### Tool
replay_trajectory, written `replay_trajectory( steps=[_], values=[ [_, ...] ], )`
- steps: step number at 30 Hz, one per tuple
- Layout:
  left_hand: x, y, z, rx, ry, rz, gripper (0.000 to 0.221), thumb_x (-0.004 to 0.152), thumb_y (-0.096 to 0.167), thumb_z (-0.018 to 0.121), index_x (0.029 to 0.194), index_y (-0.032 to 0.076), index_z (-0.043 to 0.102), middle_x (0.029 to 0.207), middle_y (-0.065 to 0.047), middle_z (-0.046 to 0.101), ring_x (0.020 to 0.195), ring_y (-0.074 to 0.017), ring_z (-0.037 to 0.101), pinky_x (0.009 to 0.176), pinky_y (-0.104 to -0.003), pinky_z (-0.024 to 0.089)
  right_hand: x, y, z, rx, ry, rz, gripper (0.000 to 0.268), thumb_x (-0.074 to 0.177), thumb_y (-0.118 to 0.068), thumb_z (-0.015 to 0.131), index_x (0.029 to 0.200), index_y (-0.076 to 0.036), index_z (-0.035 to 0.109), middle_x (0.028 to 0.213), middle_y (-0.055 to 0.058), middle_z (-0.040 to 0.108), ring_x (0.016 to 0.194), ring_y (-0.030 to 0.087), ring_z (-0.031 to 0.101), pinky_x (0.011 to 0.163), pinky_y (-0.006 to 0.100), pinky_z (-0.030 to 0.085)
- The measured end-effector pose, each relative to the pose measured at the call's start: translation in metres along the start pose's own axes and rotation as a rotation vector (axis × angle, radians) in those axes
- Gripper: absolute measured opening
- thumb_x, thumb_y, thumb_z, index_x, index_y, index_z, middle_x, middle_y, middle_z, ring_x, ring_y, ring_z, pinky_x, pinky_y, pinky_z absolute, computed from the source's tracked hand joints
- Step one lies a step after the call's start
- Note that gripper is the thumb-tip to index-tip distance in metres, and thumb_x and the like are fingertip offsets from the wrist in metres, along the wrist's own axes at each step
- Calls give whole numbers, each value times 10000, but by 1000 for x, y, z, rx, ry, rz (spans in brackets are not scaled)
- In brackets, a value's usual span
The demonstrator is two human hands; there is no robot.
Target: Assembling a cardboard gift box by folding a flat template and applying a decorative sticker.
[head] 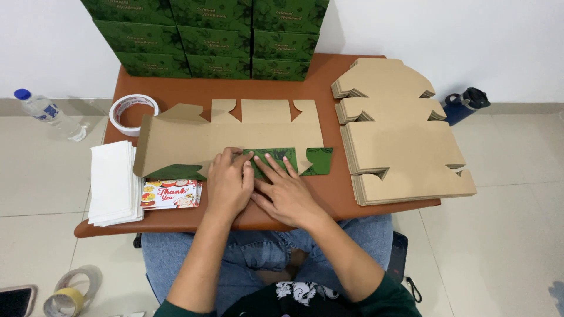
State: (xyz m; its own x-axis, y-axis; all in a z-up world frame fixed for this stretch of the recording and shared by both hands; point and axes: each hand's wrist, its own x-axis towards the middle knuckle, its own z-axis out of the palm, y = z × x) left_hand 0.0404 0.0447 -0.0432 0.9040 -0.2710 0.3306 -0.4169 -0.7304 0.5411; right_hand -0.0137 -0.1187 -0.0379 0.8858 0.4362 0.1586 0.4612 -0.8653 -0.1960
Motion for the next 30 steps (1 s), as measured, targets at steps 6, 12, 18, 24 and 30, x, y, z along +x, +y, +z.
replay_trajectory(
  steps=[6, 12, 18, 24, 30],
  values=[
    [-47, 27, -21, 58, 230, 173, 330, 990, 301, 557, 1228, 128, 705, 1175, -103, 610, 1052, -314, 614, 859, -422, 469, -3, 8, 8, -14, 82, -105, 450, 950, -367, 575, 1350, -168, 630, 1545, 194, 452, 1485, 378, 340, 1220, 597, 164],
    [-118, 29, -40, 246, 364, 1, 429, 953, 303, 606, 1338, 114, 596, 1311, -73, 603, 1203, -267, 572, 973, -442, 409, -30, 37, -42, -72, 582, 51, 398, 996, -316, 639, 1368, -191, 568, 1555, 162, 385, 1504, 372, 295, 1232, 647, 249],
    [-134, 18, -23, 314, 346, -13, 559, 947, 347, 605, 1433, 89, 506, 1410, -159, 538, 1297, -303, 531, 1145, -522, 339, -41, 63, -46, 364, 401, 319, 554, 990, -363, 606, 1497, -206, 445, 1334, 64, 549, 1236, 251, 589, 851, 405, 539],
    [-122, 18, -17, -208, 343, 73, 663, 956, 106, 621, 1524, 14, 292, 1511, -222, 402, 1416, -372, 428, 1176, -473, 382, -59, 54, -68, 486, 369, 431, 560, 956, -163, 633, 1485, -174, 450, 1179, 46, 651, 1150, 213, 624, 1020, 397, 463],
    [-97, 43, -19, -426, 217, 25, 904, 1000, 152, 542, 1575, 48, -148, 1685, -256, 25, 1532, -441, 252, 1231, -520, 242, -67, 48, -54, 565, 329, 483, 483, 979, -137, 575, 1452, -164, 488, 1192, 70, 641, 1178, 218, 611, 1026, 376, 449]
  ],
)
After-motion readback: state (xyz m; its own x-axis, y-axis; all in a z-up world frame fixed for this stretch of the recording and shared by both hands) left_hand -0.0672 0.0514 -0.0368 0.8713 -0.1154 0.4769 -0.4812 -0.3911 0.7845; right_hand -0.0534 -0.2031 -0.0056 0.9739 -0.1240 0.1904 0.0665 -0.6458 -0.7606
